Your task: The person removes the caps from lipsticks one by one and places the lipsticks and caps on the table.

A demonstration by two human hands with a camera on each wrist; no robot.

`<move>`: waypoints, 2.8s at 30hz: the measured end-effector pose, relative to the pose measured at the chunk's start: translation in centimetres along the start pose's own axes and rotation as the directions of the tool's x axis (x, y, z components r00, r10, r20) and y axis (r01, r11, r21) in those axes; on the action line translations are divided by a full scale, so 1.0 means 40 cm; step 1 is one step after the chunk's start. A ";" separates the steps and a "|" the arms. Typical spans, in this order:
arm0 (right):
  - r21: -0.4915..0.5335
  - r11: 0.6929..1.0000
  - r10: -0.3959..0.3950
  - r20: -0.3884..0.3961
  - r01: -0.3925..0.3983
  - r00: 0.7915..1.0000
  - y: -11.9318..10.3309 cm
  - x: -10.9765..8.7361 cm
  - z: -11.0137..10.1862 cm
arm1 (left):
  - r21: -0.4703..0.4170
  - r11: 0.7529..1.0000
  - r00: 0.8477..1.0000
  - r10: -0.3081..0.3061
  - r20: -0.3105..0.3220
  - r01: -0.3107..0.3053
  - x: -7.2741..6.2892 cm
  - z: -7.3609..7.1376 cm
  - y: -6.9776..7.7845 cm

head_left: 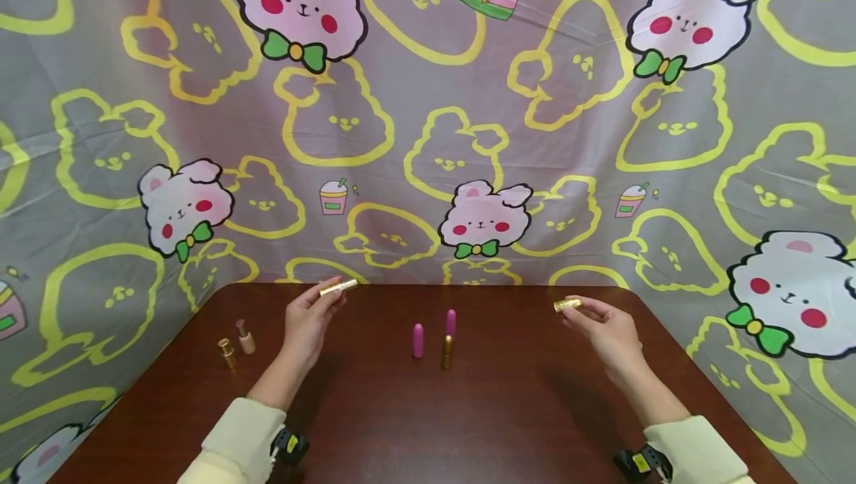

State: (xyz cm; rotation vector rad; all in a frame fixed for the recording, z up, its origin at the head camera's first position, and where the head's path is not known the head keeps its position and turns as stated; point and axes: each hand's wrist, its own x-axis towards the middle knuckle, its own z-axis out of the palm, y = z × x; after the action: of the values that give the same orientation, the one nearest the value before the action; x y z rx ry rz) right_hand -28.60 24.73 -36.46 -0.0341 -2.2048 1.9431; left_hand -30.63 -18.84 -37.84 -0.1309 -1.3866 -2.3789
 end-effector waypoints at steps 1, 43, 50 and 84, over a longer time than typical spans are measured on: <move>-0.029 1.000 -0.002 -0.002 0.002 1.000 0.002 0.000 -0.003 | 0.012 1.000 1.000 -0.006 -0.004 0.006 0.000 -0.003 0.000; -0.727 0.681 -0.143 -0.013 0.089 0.990 0.134 0.011 -0.167 | 0.479 0.877 0.986 0.044 -0.161 0.039 0.029 -0.090 -0.034; -0.751 0.656 -0.115 0.000 0.076 0.993 0.150 0.025 -0.182 | 0.550 0.833 0.986 0.030 -0.161 0.064 0.033 -0.098 -0.038; -0.805 0.588 -0.012 0.088 0.078 0.996 0.186 0.055 -0.178 | 0.742 0.666 0.990 0.041 -0.138 0.076 0.071 -0.126 -0.049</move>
State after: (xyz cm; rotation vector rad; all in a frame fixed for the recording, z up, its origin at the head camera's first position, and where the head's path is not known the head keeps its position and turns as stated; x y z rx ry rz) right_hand -30.42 33.02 -42.65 -0.0394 -2.9010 0.7360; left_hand -33.43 -23.05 -41.25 0.2799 -2.1632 -1.5876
